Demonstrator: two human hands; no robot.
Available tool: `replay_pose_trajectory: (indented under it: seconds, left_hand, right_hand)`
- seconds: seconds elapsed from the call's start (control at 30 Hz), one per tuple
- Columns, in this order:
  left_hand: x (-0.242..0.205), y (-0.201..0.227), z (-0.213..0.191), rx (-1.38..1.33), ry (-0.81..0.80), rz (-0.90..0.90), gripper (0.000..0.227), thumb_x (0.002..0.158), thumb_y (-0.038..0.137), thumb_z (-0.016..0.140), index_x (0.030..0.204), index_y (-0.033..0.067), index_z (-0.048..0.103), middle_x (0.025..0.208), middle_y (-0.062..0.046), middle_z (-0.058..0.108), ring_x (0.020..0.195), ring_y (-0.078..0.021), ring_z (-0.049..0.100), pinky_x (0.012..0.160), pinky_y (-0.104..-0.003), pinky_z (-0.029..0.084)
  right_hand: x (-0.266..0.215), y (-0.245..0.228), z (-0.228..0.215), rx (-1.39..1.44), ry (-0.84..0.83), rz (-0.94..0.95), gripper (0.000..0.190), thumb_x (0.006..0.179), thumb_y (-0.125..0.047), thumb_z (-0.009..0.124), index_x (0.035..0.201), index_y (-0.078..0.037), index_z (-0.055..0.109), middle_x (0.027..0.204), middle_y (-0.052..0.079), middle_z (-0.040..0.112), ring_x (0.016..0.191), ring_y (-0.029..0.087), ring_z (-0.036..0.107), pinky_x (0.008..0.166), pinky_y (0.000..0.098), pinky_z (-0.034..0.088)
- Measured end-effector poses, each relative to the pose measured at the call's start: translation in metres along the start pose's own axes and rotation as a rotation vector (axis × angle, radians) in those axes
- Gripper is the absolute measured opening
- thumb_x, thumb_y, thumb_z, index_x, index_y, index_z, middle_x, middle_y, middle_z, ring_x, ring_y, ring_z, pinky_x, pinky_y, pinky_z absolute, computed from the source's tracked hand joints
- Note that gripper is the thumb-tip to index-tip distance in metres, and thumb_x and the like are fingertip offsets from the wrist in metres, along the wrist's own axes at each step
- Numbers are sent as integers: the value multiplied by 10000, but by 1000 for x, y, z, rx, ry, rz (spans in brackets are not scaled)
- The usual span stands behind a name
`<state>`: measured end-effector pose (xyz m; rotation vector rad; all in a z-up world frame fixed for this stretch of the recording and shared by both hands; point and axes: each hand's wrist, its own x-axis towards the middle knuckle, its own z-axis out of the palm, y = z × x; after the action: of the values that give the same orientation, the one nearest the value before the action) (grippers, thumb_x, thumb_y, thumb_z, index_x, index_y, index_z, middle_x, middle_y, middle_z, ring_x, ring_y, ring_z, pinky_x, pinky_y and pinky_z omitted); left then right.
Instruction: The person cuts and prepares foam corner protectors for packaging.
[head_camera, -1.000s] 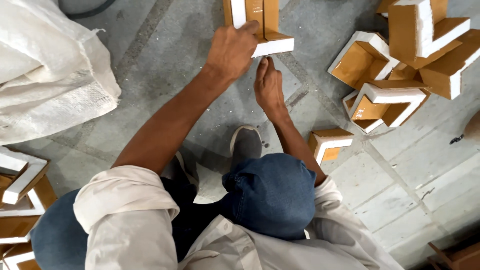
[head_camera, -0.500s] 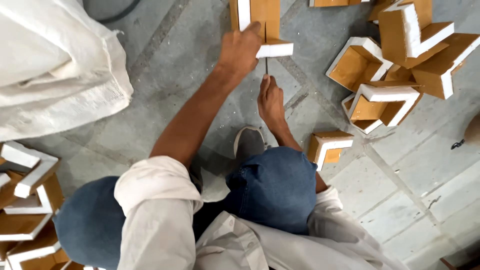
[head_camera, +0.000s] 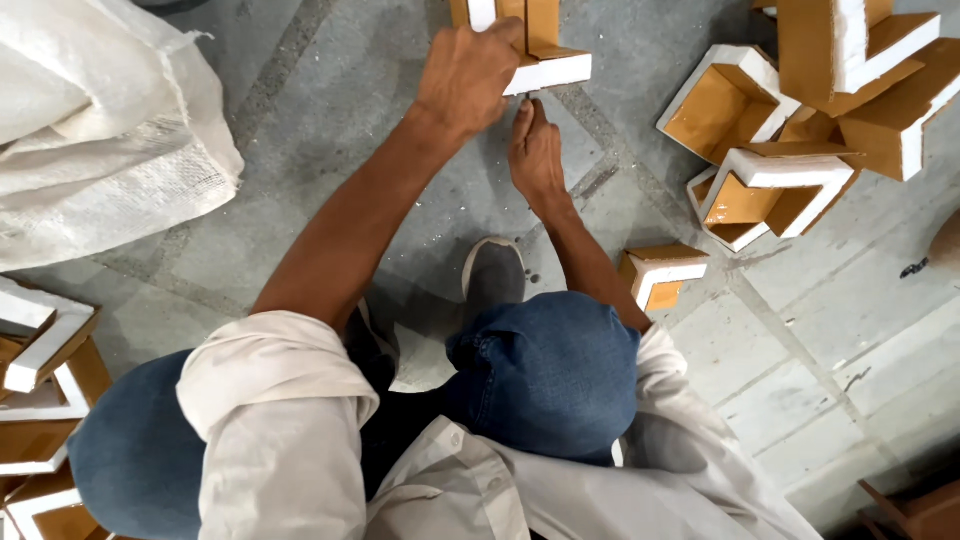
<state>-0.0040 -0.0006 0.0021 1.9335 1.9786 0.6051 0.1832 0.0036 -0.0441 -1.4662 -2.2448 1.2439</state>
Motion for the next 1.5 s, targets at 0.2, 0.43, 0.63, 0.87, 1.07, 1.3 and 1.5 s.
replay_pose_trajectory:
  seconds: [0.2, 0.43, 0.63, 0.87, 1.07, 1.3, 1.5]
  left_hand:
    - [0, -11, 6, -74, 99, 45, 252, 705, 123, 879, 949, 114, 818, 1042, -56, 679, 765, -280, 733, 632, -401, 593]
    - [7, 8, -12, -57, -16, -113, 290, 625, 145, 908, 841, 22, 758, 1019, -110, 689, 808, -355, 729, 649, -468, 584]
    - [6, 3, 4, -128, -38, -275, 389, 636, 80, 882, 957, 12, 674, 976, -149, 667, 850, -415, 704, 708, -494, 572]
    - [3, -2, 0, -79, -69, -119, 324, 601, 71, 879, 870, 24, 704, 1012, -124, 675, 860, -382, 712, 719, -477, 580]
    - [2, -6, -6, -135, -12, -29, 358, 660, 135, 907, 957, 39, 732, 1052, -90, 704, 869, -345, 723, 723, -457, 586]
    - [5, 2, -9, -155, -15, -155, 541, 614, 193, 946, 1060, 22, 693, 1004, -135, 716, 842, -378, 720, 715, -476, 582]
    - [-1, 4, 26, -82, -6, -290, 391, 698, 34, 838, 1047, 54, 661, 997, -147, 715, 905, -401, 721, 777, -472, 593]
  right_hand:
    - [27, 29, 11, 3, -106, 14, 421, 1147, -235, 285, 1068, 56, 579, 822, 283, 667, 720, 486, 644, 655, 532, 496]
    - [6, -6, 4, 90, 3, 8, 454, 1125, -288, 303, 1251, 74, 547, 894, 320, 660, 798, 535, 623, 653, 574, 483]
    - [-20, 10, 14, -21, -3, 48, 459, 1150, -329, 326, 1000, 35, 561, 737, 321, 581, 744, 560, 590, 629, 593, 419]
    - [-20, 4, 11, 60, -7, 48, 451, 1135, -308, 327, 911, 20, 541, 644, 267, 568, 603, 477, 605, 554, 528, 425]
    - [5, 10, 14, -11, -25, 43, 439, 1143, -286, 327, 990, 35, 584, 743, 305, 596, 693, 530, 580, 615, 560, 436]
    - [3, 4, 13, -4, -32, 60, 454, 1123, -311, 334, 1018, 40, 601, 816, 328, 644, 776, 553, 597, 668, 588, 451]
    - [-72, 2, -2, -111, -60, 182, 503, 1132, -371, 359, 949, 32, 597, 813, 337, 620, 811, 552, 604, 695, 582, 470]
